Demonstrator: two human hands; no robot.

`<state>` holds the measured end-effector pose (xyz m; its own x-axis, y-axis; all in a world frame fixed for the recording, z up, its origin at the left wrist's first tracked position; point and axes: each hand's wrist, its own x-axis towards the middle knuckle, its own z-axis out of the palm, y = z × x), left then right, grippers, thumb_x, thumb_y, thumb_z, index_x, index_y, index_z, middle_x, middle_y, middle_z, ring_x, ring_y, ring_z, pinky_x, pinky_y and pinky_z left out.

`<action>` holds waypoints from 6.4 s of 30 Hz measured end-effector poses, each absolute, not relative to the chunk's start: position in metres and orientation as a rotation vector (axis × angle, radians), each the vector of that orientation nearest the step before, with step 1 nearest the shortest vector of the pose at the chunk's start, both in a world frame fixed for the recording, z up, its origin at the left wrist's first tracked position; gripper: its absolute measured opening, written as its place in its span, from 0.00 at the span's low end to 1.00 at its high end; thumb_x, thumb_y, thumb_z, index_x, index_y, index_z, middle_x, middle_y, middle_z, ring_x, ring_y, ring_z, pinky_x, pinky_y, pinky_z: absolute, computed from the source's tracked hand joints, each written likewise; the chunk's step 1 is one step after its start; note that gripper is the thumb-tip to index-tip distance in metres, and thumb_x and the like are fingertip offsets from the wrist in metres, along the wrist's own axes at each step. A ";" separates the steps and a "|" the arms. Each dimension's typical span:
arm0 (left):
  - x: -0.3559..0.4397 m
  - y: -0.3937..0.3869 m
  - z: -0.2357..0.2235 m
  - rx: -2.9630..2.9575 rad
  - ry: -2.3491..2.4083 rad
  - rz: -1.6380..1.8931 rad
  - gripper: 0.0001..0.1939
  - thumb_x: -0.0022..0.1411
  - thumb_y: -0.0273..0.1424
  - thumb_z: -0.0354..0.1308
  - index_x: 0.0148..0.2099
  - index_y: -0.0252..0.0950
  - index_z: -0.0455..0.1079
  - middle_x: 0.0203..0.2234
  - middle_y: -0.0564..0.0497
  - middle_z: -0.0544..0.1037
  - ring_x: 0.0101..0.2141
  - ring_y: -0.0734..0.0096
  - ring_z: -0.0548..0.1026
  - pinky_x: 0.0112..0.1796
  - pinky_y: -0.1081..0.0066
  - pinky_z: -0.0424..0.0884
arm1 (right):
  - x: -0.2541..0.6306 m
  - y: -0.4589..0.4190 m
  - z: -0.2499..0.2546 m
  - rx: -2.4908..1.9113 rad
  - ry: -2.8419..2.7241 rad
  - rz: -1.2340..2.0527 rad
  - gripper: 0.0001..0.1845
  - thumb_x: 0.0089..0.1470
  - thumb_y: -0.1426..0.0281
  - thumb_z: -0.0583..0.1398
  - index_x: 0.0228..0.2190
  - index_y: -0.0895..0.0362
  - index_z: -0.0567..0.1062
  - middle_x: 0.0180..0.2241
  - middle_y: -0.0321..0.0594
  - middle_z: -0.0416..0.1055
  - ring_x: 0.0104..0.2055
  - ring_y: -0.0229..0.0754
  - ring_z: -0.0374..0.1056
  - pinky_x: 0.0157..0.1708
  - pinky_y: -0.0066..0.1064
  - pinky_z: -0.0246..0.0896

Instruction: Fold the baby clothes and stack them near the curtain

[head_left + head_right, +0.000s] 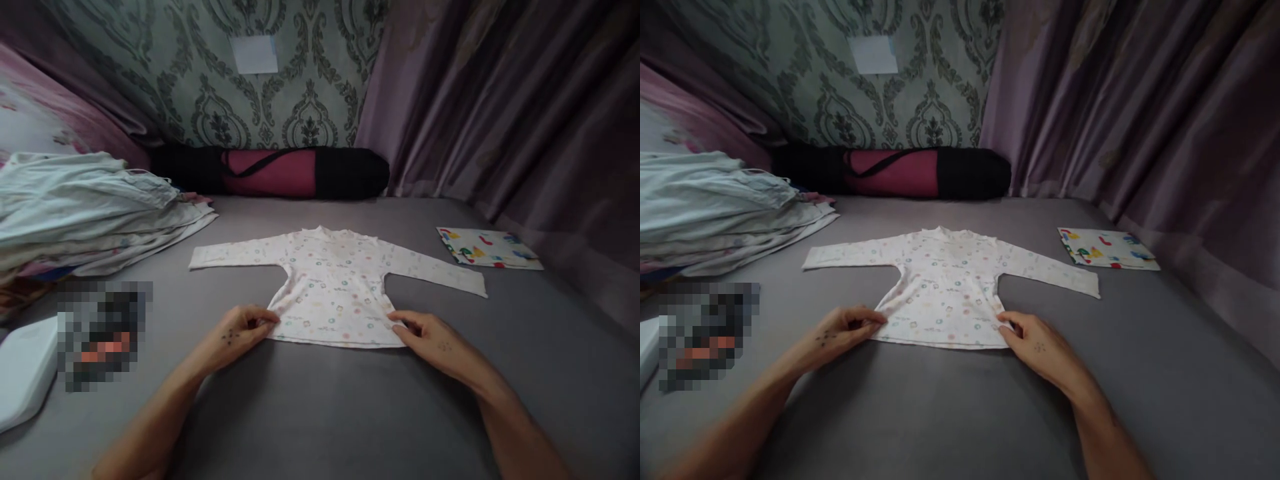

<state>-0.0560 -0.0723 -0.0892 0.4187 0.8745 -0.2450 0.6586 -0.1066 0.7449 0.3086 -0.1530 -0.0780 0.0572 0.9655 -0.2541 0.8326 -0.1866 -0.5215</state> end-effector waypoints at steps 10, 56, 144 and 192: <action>-0.060 -0.076 -0.084 2.136 1.218 0.401 0.12 0.60 0.38 0.53 0.35 0.39 0.76 0.35 0.48 0.70 0.32 0.69 0.68 0.33 0.72 0.63 | 0.311 -0.153 -0.047 -2.226 -2.127 0.727 0.20 0.54 0.60 0.56 0.47 0.45 0.75 0.28 0.37 0.74 0.29 0.43 0.69 0.27 0.29 0.54; -0.001 0.022 -0.085 1.710 1.909 0.525 0.15 0.53 0.38 0.60 0.35 0.31 0.78 0.30 0.42 0.80 0.33 0.65 0.75 0.30 0.73 0.63 | 0.101 -0.106 -0.072 -1.342 -2.625 0.201 0.10 0.61 0.67 0.53 0.36 0.56 0.73 0.39 0.42 0.70 0.43 0.45 0.66 0.40 0.33 0.62; 0.229 0.009 -0.099 2.058 1.350 0.465 0.13 0.55 0.33 0.54 0.38 0.34 0.77 0.33 0.43 0.80 0.38 0.62 0.76 0.35 0.71 0.67 | 0.269 -0.182 -0.082 -2.029 -1.465 0.876 0.11 0.57 0.68 0.51 0.34 0.57 0.72 0.19 0.34 0.69 0.16 0.33 0.61 0.19 0.24 0.50; -0.005 -0.083 -0.083 2.561 0.673 0.335 0.17 0.68 0.41 0.46 0.49 0.42 0.73 0.54 0.46 0.70 0.56 0.60 0.65 0.55 0.60 0.63 | 0.305 -0.210 -0.074 -1.688 -2.414 0.474 0.25 0.64 0.59 0.47 0.61 0.48 0.59 0.63 0.38 0.54 0.65 0.45 0.47 0.64 0.45 0.39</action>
